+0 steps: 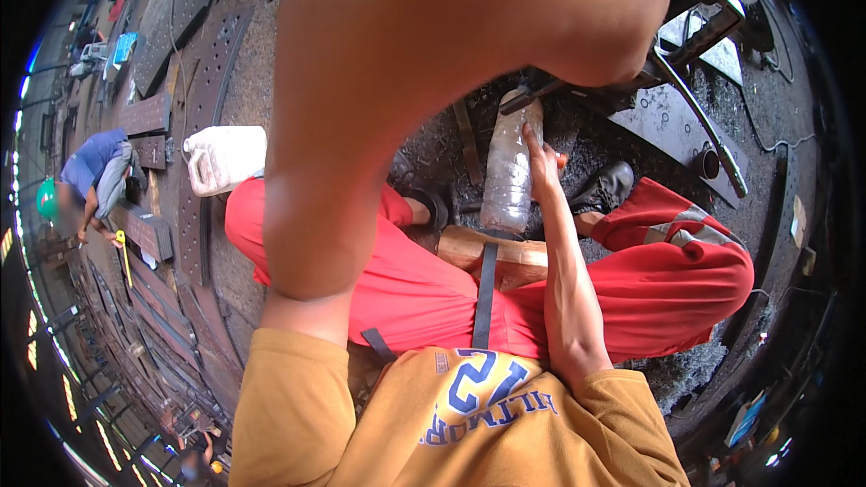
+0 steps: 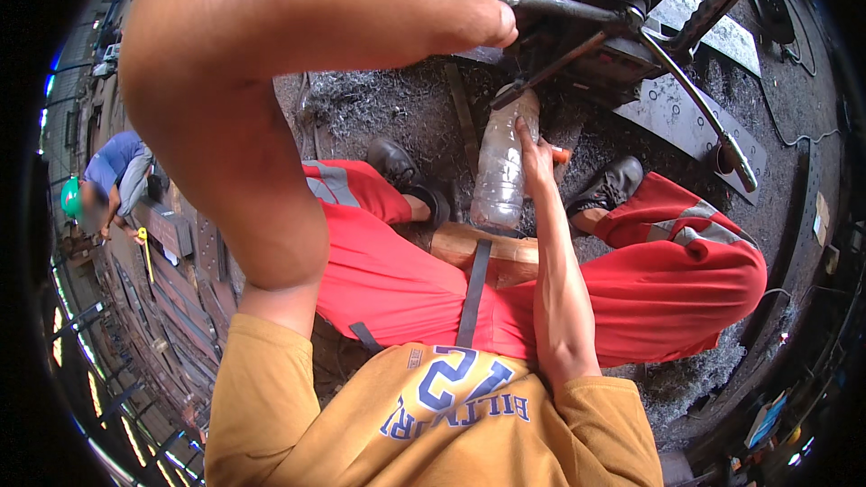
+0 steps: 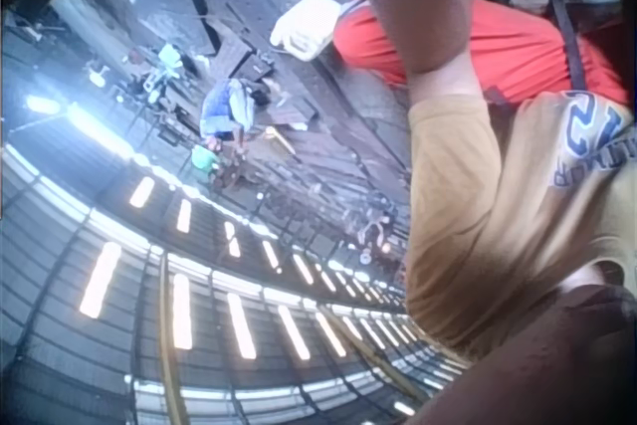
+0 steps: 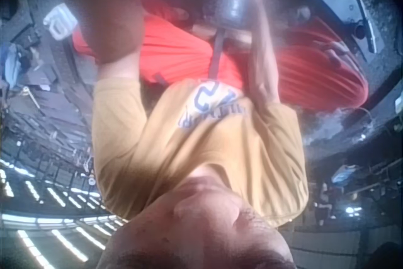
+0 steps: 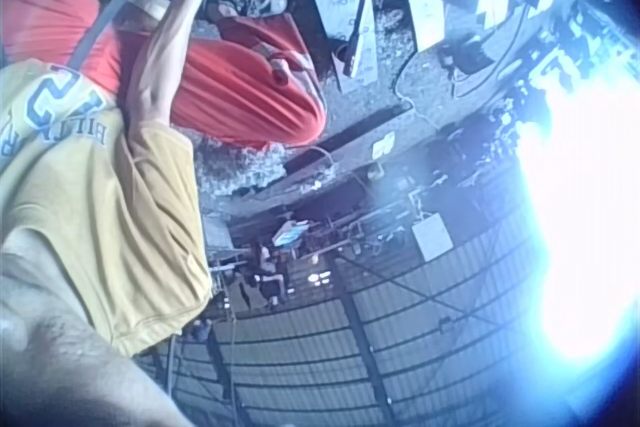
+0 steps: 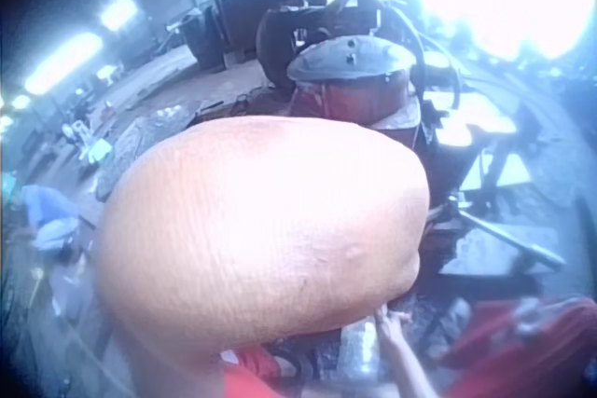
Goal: The person sits on the workshop floor and repeatedly fills a plastic bottle with liquid from a metal spout attached to a machine. The person holds the bottle under the spout, waits for it to fill, then sets it down and repeats the process.
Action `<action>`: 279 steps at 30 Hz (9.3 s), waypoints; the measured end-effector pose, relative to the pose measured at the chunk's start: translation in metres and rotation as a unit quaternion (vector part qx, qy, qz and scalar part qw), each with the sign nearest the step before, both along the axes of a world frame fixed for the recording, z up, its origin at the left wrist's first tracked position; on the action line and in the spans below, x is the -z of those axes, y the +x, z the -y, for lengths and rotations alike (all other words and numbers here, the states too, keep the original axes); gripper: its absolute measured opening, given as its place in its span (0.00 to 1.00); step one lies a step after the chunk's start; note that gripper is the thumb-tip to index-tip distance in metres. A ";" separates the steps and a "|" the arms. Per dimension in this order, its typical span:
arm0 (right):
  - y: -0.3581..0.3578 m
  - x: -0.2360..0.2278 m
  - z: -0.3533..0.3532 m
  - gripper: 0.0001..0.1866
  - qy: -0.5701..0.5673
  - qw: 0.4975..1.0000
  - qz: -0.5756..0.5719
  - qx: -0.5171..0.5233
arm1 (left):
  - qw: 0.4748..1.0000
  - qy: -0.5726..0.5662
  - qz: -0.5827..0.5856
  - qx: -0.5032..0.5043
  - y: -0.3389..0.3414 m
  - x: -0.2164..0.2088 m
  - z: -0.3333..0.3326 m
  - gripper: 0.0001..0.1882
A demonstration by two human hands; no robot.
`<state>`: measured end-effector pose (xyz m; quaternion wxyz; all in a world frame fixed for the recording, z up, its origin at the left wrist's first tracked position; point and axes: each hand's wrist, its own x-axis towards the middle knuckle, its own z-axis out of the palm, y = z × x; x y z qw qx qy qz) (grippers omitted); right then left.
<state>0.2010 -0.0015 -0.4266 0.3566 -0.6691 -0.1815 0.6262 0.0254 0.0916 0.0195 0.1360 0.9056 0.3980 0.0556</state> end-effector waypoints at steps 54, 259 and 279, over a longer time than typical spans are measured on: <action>-0.003 0.005 0.000 0.48 0.008 0.996 -0.075 0.040 | 1.000 -0.004 0.000 0.007 -0.004 0.005 0.003 0.21; -0.013 -0.018 -0.003 0.44 0.039 0.996 0.035 -0.065 | 0.995 -0.085 -0.053 -0.017 -0.005 -0.012 -0.006 0.21; -0.053 -0.024 0.008 0.38 -0.013 0.927 -0.350 -0.134 | 0.989 -0.146 -0.004 0.026 -0.025 -0.021 -0.008 0.18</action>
